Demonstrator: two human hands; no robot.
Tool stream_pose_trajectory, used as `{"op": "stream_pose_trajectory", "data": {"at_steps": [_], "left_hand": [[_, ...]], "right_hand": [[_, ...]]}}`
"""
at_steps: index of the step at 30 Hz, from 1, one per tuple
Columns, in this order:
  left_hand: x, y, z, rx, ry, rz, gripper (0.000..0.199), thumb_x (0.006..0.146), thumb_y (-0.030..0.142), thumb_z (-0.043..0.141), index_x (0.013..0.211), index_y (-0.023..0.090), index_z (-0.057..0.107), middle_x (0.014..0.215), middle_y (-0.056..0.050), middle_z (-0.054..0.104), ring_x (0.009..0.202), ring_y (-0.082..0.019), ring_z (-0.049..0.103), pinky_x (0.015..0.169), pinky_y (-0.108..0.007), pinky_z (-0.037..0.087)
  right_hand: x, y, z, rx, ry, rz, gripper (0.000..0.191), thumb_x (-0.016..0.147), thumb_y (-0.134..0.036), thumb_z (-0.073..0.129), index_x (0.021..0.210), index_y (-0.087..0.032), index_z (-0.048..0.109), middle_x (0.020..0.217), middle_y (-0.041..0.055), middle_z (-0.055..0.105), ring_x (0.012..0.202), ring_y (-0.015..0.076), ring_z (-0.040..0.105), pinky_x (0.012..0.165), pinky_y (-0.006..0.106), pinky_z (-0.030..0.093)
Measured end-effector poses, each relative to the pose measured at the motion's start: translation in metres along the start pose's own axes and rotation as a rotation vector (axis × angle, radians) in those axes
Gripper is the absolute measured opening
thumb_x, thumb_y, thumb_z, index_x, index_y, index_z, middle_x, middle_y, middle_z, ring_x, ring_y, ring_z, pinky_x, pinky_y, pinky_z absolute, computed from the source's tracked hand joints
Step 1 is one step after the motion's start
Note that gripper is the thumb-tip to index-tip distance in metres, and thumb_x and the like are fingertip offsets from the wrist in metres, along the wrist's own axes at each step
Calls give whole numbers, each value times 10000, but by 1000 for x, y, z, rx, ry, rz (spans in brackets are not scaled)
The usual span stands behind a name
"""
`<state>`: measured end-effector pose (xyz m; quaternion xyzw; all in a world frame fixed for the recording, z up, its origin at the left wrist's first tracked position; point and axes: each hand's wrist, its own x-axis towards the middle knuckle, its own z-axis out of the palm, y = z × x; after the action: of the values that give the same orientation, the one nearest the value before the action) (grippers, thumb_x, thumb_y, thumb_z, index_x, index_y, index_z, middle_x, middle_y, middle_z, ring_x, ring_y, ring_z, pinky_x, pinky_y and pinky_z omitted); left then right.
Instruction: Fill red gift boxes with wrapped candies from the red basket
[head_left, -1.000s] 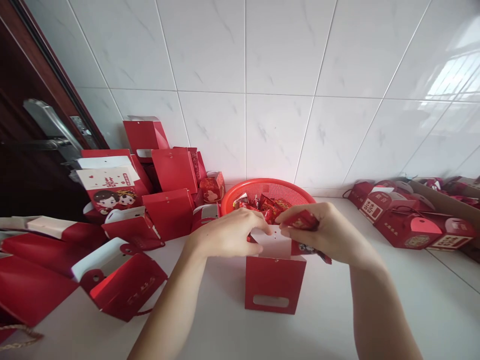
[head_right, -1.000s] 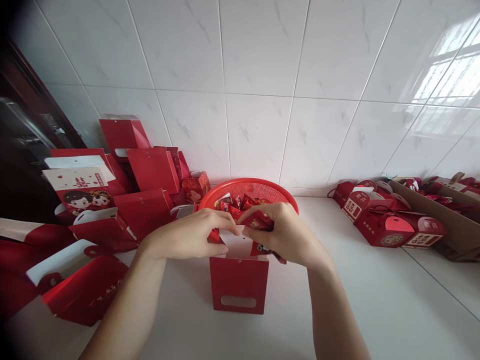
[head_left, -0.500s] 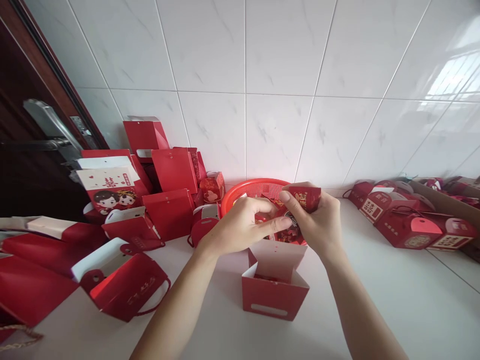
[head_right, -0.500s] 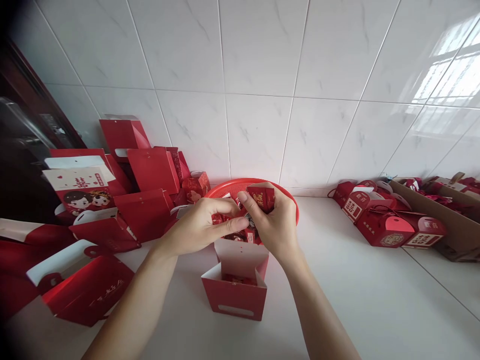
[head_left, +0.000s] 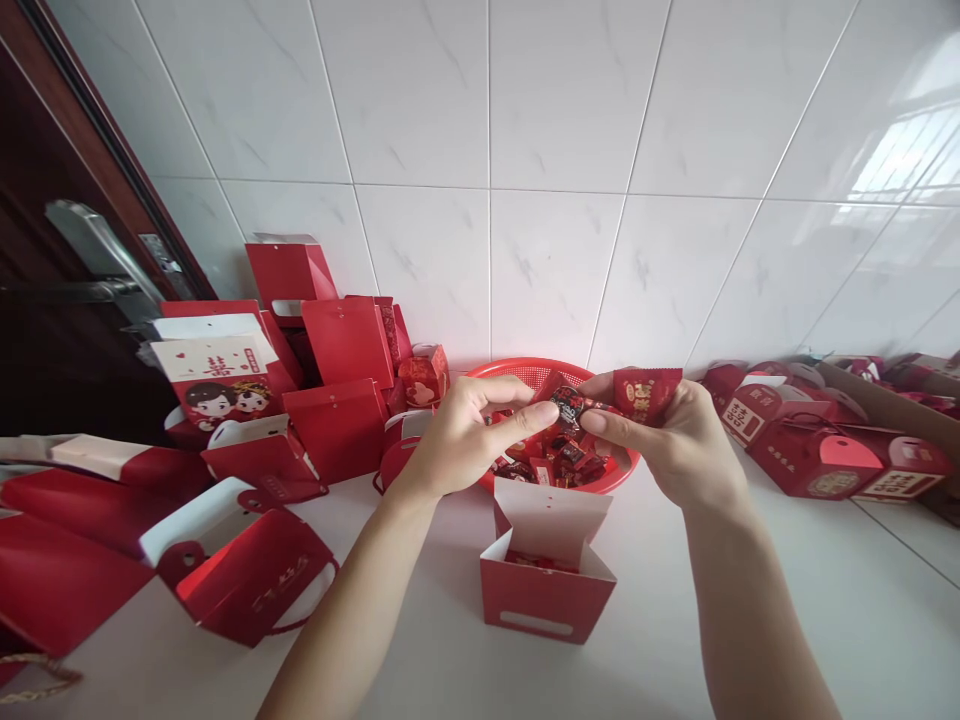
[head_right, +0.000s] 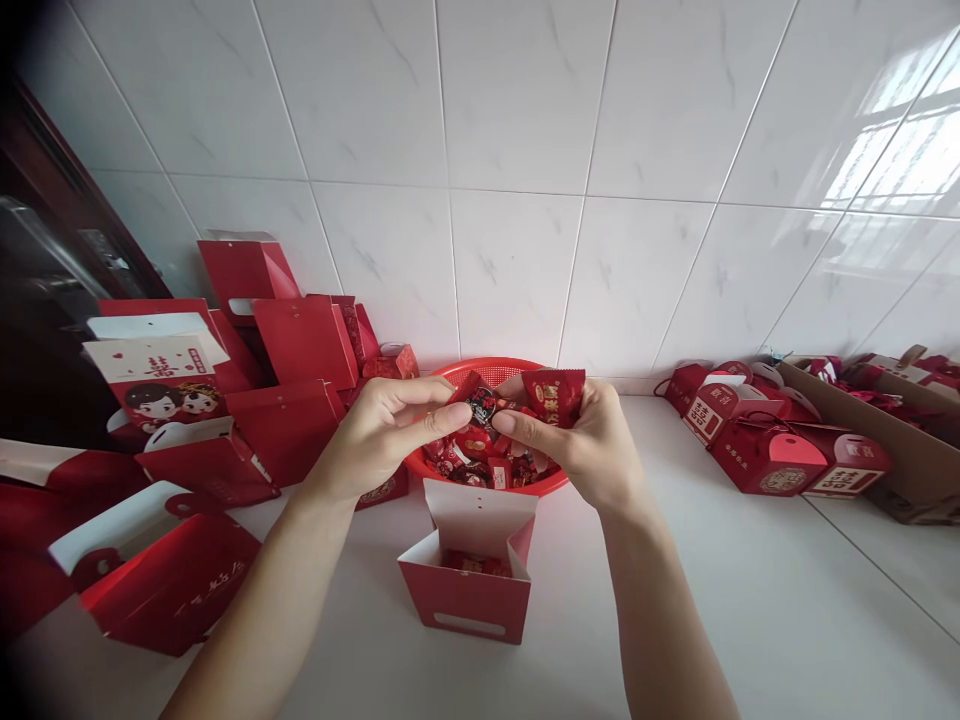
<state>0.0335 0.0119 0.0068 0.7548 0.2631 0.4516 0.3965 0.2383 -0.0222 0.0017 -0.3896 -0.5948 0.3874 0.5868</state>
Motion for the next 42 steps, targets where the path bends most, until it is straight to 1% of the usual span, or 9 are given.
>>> {"op": "stream_pose_trajectory", "data": {"at_steps": [4, 8, 14, 19, 25, 30, 34, 38, 42], "left_hand": [[-1, 1, 1, -154, -51, -79, 313, 920, 352, 691, 671, 164, 676, 664, 8, 596, 622, -107, 506, 572, -231, 413], [0, 0, 2, -227, -72, -92, 348, 909, 327, 709, 614, 157, 636, 634, 16, 580, 592, -92, 481, 548, -224, 388], [0, -3, 4, -168, 69, -62, 399, 871, 371, 745, 569, 161, 591, 561, 46, 444, 551, -86, 417, 515, -231, 346], [0, -3, 4, -171, 115, -74, 303, 835, 412, 768, 673, 164, 701, 649, 12, 600, 655, -134, 571, 608, -253, 467], [0, -6, 2, -247, 37, -158, 266, 839, 418, 754, 775, 160, 772, 756, -45, 725, 743, -198, 676, 686, -307, 553], [2, -8, 3, -302, 26, -140, 237, 858, 400, 741, 851, 170, 798, 814, -52, 757, 832, -217, 706, 788, -334, 570], [1, -6, 1, -202, 57, -114, 234, 845, 398, 756, 785, 173, 778, 759, -30, 728, 761, -185, 678, 693, -285, 542], [-2, 0, -9, -47, -53, -75, 185, 888, 361, 714, 899, 188, 778, 894, -42, 754, 882, -204, 695, 792, -301, 550], [-9, 5, -26, 146, -257, -34, 168, 901, 308, 705, 1043, 233, 755, 1090, -35, 747, 1043, -209, 681, 928, -314, 525]], "right_hand": [[1, 1, -1, 53, -15, -7, 290, 626, -342, 935, 814, -179, 786, 541, -1, 644, 441, 122, 514, 396, 261, 421], [2, 6, -4, 96, -54, -21, 257, 634, -282, 935, 827, -183, 796, 571, 1, 665, 451, 110, 529, 391, 238, 435], [3, 8, -2, 70, -69, 32, 284, 663, -318, 921, 884, -190, 799, 556, -7, 650, 476, 119, 547, 412, 240, 479], [3, 4, 1, 64, -82, 49, 305, 638, -305, 933, 872, -173, 788, 539, -10, 643, 441, 110, 524, 394, 238, 470], [1, 4, -5, 100, -145, 47, 348, 656, -260, 920, 961, -173, 776, 487, -30, 620, 400, 105, 513, 356, 214, 416], [2, 4, -6, 112, -149, 38, 351, 701, -293, 899, 1006, -173, 775, 510, -17, 636, 433, 114, 534, 379, 220, 425], [4, 6, -5, 70, -85, 35, 225, 737, -346, 875, 815, -166, 765, 526, 1, 626, 456, 116, 524, 408, 243, 431], [1, 1, -11, 32, -54, -33, 299, 796, -375, 826, 626, -177, 681, 520, -1, 581, 456, 106, 481, 412, 252, 384], [-8, -16, -20, -183, -195, -45, 286, 806, -365, 807, 624, -179, 686, 512, -9, 555, 462, 107, 475, 420, 253, 380]]}}
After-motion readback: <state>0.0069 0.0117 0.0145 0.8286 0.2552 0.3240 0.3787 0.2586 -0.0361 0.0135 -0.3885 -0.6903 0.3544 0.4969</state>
